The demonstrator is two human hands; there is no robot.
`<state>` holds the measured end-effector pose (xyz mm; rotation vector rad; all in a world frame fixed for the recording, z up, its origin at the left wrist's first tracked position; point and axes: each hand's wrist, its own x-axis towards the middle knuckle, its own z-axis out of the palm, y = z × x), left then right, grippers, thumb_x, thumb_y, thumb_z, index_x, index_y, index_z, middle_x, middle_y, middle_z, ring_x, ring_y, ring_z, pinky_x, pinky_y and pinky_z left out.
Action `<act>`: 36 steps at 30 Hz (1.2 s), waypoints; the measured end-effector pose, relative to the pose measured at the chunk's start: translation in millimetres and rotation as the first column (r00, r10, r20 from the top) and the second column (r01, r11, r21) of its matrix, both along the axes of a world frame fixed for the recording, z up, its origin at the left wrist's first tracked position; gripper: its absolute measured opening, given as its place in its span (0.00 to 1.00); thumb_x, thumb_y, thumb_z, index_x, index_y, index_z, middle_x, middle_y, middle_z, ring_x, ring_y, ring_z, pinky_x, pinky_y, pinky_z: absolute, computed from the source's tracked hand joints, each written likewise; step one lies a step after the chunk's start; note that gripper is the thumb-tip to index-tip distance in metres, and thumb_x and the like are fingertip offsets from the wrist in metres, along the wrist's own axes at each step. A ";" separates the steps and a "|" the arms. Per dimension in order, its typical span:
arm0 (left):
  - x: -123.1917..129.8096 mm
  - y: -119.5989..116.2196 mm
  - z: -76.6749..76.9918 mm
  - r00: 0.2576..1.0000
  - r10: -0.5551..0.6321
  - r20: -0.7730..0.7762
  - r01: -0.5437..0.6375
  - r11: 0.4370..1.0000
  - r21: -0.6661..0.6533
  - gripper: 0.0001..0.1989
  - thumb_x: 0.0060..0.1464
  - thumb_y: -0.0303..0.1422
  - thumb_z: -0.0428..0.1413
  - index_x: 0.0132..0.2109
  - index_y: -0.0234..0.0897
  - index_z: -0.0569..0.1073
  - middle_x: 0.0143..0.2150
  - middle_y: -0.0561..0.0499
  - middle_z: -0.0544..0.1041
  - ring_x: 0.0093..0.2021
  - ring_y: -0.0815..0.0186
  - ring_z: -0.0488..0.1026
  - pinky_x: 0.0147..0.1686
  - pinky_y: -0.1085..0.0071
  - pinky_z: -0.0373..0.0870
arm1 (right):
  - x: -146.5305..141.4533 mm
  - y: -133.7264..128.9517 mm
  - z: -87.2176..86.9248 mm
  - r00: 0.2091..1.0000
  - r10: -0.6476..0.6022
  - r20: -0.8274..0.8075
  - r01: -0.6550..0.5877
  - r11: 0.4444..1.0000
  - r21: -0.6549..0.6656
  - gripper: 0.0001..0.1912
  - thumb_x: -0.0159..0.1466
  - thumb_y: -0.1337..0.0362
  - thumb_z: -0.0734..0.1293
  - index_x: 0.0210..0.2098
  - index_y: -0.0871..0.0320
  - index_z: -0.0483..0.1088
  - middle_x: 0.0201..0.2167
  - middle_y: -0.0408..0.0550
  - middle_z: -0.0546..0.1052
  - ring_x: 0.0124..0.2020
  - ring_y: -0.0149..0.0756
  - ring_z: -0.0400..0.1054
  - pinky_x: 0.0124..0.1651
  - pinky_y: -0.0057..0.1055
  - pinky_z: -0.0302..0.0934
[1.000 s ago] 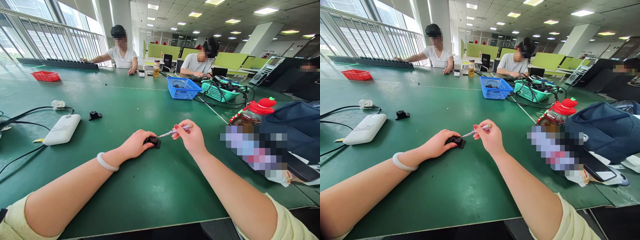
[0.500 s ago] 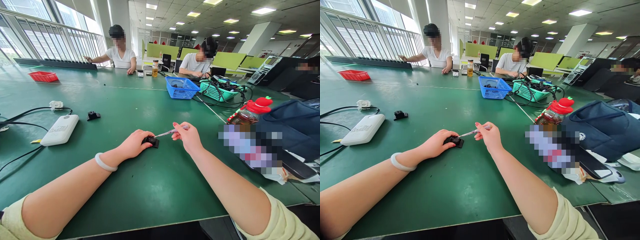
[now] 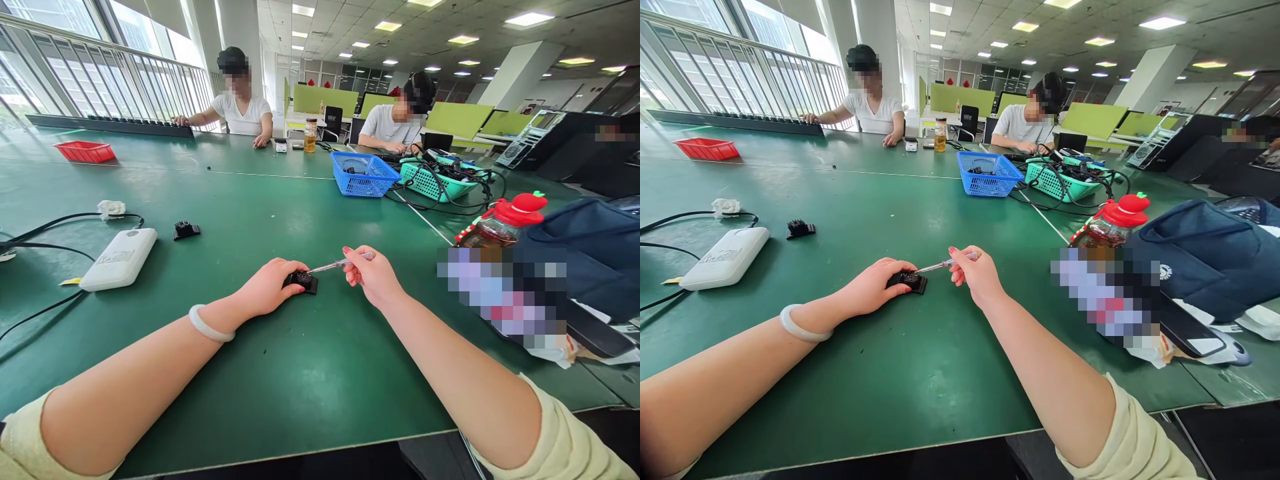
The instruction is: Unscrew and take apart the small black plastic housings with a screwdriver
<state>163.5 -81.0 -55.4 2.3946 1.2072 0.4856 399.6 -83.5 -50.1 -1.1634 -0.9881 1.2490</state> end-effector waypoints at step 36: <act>0.5 -0.3 1.5 1.000 -0.017 0.005 0.017 1.000 0.017 0.19 0.61 0.43 0.51 0.55 0.43 0.72 0.49 0.46 0.77 0.51 0.52 0.71 0.53 0.54 0.68 | 7.8 4.5 2.2 0.994 -0.019 -0.107 0.007 0.994 -0.108 0.15 0.60 0.52 0.73 0.30 0.58 0.72 0.19 0.43 0.73 0.17 0.27 0.65 0.17 0.24 0.59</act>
